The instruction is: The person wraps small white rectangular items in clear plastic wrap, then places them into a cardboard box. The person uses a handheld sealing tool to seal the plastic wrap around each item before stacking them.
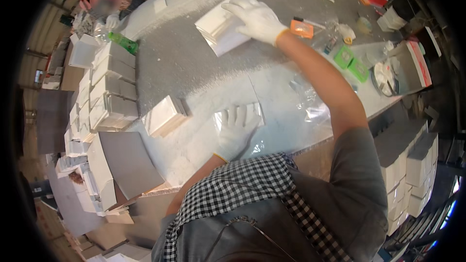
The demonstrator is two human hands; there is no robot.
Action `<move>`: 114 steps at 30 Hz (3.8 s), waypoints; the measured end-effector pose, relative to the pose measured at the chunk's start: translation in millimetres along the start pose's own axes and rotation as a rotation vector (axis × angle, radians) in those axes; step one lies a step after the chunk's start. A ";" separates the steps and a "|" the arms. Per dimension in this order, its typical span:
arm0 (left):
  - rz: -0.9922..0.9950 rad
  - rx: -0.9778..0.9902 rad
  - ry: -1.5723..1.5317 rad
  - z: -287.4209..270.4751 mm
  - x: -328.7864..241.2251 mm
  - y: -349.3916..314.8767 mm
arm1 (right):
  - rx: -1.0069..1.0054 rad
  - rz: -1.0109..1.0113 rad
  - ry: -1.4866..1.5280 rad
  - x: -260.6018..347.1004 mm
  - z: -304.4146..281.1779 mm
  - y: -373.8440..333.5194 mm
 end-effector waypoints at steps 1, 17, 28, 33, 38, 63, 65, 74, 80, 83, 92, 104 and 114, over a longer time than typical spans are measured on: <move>0.005 -0.006 -0.012 4.9 -3.4 0.4 | 0.020 -0.063 -0.072 -7.7 3.9 19.0; 0.043 0.047 -0.066 -22.8 4.4 -7.4 | 0.518 -0.156 -0.228 13.9 7.9 110.0; 0.047 0.115 0.039 -12.0 6.9 -4.6 | 0.361 0.013 0.214 80.4 -0.2 -29.1; 0.138 -0.038 -0.066 3.2 1.4 -19.3 | 0.539 0.079 0.269 95.4 54.1 -118.5; 0.209 0.014 -0.261 -9.5 -10.5 -43.4 | 0.554 0.030 0.267 111.9 66.1 -174.4; -0.786 0.196 -0.636 -20.3 59.3 -49.9 | 0.021 0.613 0.834 122.9 116.6 -247.3; -0.792 0.146 -0.718 -23.5 57.5 -49.7 | -0.007 0.643 0.927 121.9 114.3 -247.7; -0.785 0.197 -0.537 -18.2 55.8 -60.3 | 0.192 1.036 0.902 122.5 68.4 -324.9; -0.727 0.114 -0.453 -25.0 50.1 -54.9 | 0.470 0.999 0.921 165.7 49.0 -345.6; -0.718 0.152 -0.395 -16.6 56.9 -60.4 | 0.673 1.009 1.170 161.9 44.4 -336.7; -0.645 0.179 -0.511 -19.2 65.8 -71.7 | 1.101 0.843 1.818 148.1 12.2 -303.4; -0.496 -0.100 -0.557 -11.6 98.0 -46.4 | 0.797 0.460 2.238 120.7 -9.7 -143.8; -0.944 -0.451 -1.389 2.0 116.5 3.9 | 0.198 0.609 2.382 37.6 59.8 -51.5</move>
Point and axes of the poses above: each hand's wrist, its own y-axis towards the middle knuckle, its own z-axis out of the palm, x = y × z, the point moved 2 cm from there along y, towards the middle knuckle, and after that the axes turned 9 degrees about z, right-handed, at the moved point
